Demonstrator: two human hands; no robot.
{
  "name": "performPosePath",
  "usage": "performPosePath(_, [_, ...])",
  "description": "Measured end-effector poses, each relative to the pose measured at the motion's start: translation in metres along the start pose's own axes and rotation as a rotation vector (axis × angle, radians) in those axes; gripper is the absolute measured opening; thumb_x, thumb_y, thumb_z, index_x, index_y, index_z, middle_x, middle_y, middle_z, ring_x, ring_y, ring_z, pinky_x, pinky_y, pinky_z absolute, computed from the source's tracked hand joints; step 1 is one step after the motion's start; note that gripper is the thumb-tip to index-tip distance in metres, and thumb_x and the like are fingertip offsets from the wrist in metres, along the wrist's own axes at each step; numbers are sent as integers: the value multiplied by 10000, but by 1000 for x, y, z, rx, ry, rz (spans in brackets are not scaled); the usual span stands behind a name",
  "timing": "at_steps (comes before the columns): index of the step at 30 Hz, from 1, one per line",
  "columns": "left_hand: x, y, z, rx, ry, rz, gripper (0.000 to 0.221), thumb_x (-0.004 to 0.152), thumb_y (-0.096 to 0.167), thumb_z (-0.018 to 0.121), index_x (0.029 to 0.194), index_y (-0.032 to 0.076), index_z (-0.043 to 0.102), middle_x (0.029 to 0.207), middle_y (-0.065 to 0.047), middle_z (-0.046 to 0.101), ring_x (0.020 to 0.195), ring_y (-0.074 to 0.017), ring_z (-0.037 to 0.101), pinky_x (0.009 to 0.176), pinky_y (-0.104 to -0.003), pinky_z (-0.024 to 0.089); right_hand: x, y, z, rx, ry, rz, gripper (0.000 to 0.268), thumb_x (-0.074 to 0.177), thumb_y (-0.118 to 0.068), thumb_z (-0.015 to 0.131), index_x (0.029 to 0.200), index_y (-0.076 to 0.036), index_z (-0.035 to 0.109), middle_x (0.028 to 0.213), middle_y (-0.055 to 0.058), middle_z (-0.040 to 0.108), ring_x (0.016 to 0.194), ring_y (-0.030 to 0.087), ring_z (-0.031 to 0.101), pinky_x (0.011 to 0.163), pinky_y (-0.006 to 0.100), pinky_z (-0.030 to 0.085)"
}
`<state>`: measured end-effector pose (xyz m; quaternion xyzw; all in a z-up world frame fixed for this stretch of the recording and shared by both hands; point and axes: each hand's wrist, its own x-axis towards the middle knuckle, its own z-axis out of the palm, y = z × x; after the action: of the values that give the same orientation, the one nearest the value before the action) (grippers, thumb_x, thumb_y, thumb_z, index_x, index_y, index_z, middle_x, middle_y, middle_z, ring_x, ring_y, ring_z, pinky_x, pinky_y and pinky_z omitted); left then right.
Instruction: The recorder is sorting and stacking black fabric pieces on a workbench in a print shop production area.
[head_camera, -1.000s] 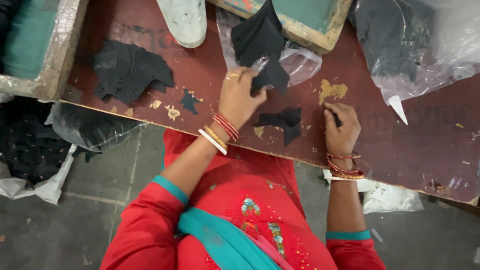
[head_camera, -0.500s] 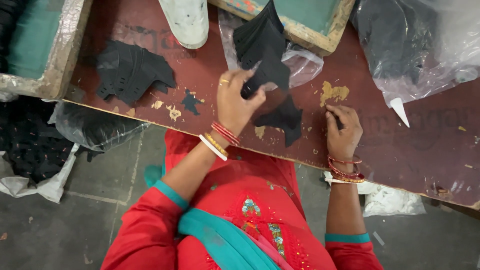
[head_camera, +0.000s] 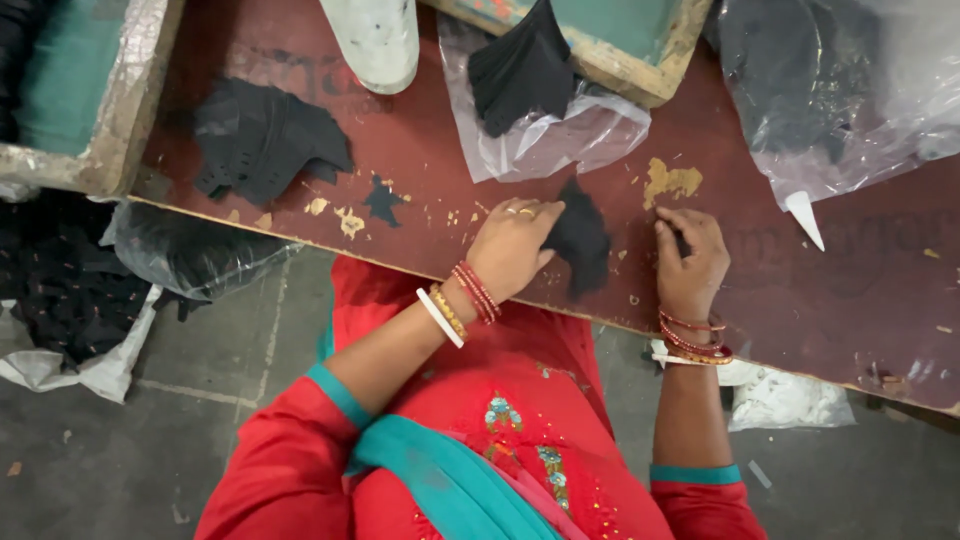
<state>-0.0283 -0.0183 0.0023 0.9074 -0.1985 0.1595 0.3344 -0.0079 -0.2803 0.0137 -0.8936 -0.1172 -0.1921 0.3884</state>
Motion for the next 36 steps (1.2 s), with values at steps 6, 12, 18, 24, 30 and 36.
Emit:
performPosePath(6, [2, 8, 3, -151, -219, 8, 477, 734, 154, 694, 1187, 10, 649, 1049, -188, 697, 1027, -389, 651, 936, -496, 516, -1, 2, 0, -8, -27, -78, 152, 999, -38, 729, 1149, -22, 748, 1141, 164, 712, 1087, 318, 690, 978, 397, 540])
performPosePath(12, [6, 11, 21, -2, -214, 100, 388, 747, 103, 675, 1128, 26, 665, 1023, -201, 680, 982, -396, 652, 851, -480, 524, -4, 3, 0, 24, -44, -96, 109, 1043, -20, 711, 1148, -2, 736, 1184, 168, 706, 1114, 313, 688, 1001, 393, 540])
performPosePath(18, [21, -20, 43, -146, -397, 62, 284, 649, 120, 711, 915, 20, 705, 957, -226, 682, 959, -433, 650, 841, -513, 528, -7, -5, -1, 23, -23, -46, 123, 1049, -10, 695, 1165, -2, 737, 1214, 173, 699, 1125, 309, 690, 994, 385, 544])
performPosePath(24, [51, -45, -18, -335, -494, 122, 338, 890, 221, 710, 1070, -38, 590, 1077, -259, 647, 1043, -476, 610, 878, -529, 496, -2, 0, 1, -51, -13, -75, 147, 1025, -9, 715, 1170, -5, 740, 1166, 172, 705, 1101, 315, 683, 992, 397, 537])
performPosePath(30, [32, 8, -4, -39, -703, 315, 374, 751, 159, 692, 1110, 65, 647, 1119, -153, 674, 1100, -372, 633, 909, -507, 498, 3, -6, 3, 2, -10, -48, 156, 1003, -9, 707, 1156, -7, 736, 1152, 162, 708, 1100, 304, 689, 981, 386, 535])
performPosePath(36, [42, 11, -16, 67, -625, 523, 472, 575, 292, 847, 985, 123, 686, 1242, -114, 621, 1162, -334, 598, 887, -474, 502, 1, -4, 0, -10, -7, -16, 154, 990, 4, 709, 1139, -8, 746, 1136, 163, 711, 1080, 306, 691, 972, 381, 534])
